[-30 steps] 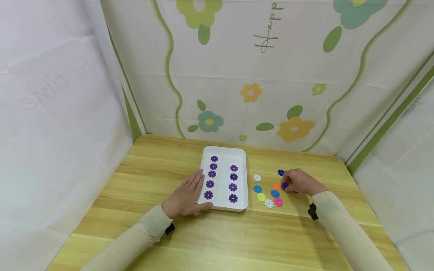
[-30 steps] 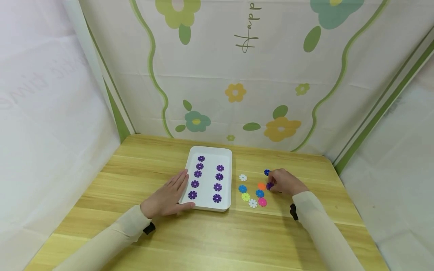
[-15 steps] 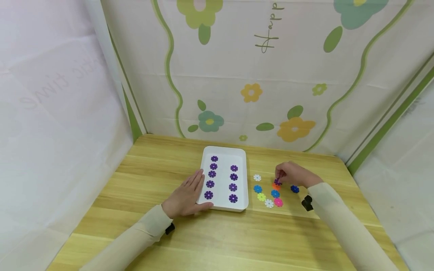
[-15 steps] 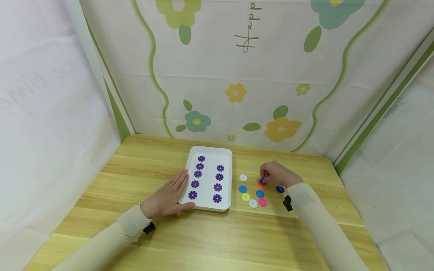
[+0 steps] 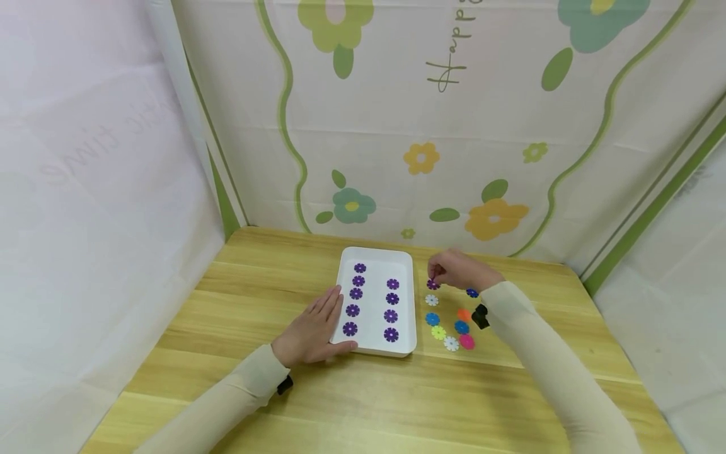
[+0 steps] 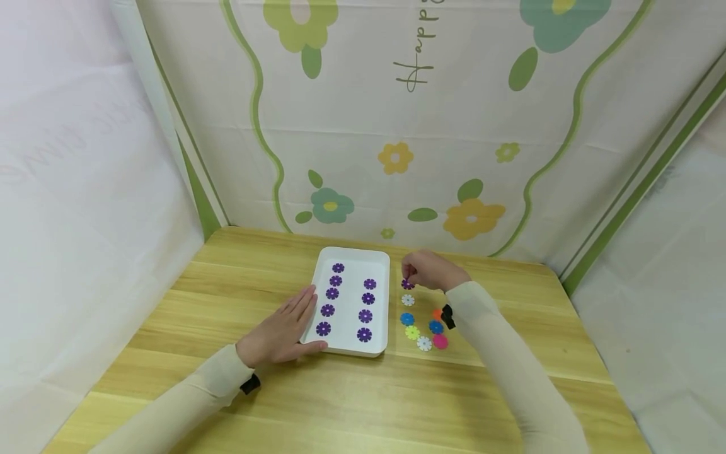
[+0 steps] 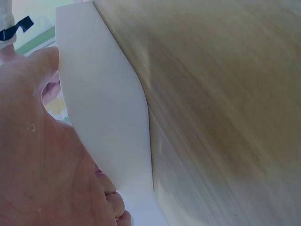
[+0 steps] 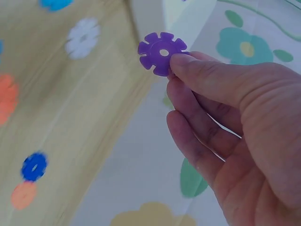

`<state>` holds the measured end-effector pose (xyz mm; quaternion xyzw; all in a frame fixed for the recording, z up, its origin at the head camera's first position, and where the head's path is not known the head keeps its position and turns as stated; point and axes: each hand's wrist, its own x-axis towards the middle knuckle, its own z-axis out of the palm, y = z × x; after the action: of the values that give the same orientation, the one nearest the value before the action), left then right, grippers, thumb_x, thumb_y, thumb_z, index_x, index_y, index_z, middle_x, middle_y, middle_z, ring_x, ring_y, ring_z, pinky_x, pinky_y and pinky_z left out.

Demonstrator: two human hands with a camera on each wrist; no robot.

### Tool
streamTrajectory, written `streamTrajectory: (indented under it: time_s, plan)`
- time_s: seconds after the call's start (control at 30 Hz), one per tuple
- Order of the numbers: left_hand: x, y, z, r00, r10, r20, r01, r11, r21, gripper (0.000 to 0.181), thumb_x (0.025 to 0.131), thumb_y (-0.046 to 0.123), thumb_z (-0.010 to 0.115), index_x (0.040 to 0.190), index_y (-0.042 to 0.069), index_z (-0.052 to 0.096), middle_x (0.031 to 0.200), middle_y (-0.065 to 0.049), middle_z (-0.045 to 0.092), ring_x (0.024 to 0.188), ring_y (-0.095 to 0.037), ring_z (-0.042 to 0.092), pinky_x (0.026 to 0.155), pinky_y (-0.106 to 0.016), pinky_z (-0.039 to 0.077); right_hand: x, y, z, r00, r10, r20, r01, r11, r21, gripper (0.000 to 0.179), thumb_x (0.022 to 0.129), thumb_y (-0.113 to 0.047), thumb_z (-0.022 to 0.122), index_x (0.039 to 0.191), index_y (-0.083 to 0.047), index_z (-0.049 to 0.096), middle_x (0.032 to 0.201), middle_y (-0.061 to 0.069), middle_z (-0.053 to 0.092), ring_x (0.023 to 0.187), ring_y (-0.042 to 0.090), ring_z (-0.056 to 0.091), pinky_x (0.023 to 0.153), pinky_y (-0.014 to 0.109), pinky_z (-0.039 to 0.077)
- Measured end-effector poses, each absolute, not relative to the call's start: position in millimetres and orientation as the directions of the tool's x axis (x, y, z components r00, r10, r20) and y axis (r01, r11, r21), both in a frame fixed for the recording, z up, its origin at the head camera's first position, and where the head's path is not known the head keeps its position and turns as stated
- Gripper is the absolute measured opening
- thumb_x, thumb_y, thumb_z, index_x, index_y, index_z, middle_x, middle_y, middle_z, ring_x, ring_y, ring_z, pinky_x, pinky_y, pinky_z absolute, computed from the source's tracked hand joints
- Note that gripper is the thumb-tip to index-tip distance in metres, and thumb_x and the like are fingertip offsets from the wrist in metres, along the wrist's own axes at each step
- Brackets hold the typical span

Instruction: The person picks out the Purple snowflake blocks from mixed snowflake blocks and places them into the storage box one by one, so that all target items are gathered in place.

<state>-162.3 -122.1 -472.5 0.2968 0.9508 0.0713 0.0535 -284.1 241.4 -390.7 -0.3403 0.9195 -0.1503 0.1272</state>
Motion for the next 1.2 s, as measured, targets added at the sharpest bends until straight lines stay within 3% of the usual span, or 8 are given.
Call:
streamTrajectory:
  time_s: [0.33,0.7,1.2]
  plan:
    - [-161.2,-122.1,-469.4,-0.815,0.576,-0.064,0.559,0.811,0.175,0.105,0.102,0.071,0.046,0.163,-0.011,0.023,0.174,-0.029,0.014,0.164,-0.043,0.017,0.133,-0.052,0.024,-315.8,194.3,-399.4,-0.737,-0.666,-0.115,-0.599,0.723,-0.343,0.006,0.098,0.001,0.072,0.096,-0.004,0.074,0.093,0.007,0.077,0.082,0.014,0.069,0.081,0.033,0.062]
    - [-164.1,-121.6,-471.6,-0.820,0.568,-0.076,0.551,0.817,0.171,0.106,0.101,0.073,0.045,0.164,-0.009,0.020,0.176,-0.026,0.009,0.165,-0.041,0.012,0.134,-0.051,0.022,-341.8,164.0,-420.7,-0.794,-0.596,-0.121,-0.524,0.771,-0.363,0.009,0.098,0.001,0.070,0.104,-0.001,0.076,0.100,0.010,0.075,0.088,0.019,0.069,0.086,0.033,0.063]
    - [-161.3,-120.6,-472.3,-0.815,0.576,-0.060,0.562,0.812,0.156,0.105,0.102,0.071,0.048,0.163,-0.010,0.023,0.175,-0.028,0.013,0.164,-0.043,0.016,0.132,-0.051,0.026,-341.8,153.0,-440.3,-0.875,-0.469,-0.122,-0.409,0.850,-0.332,0.009,0.098,0.002,0.069,0.103,0.000,0.077,0.105,0.012,0.075,0.095,0.024,0.070,0.092,0.039,0.062]
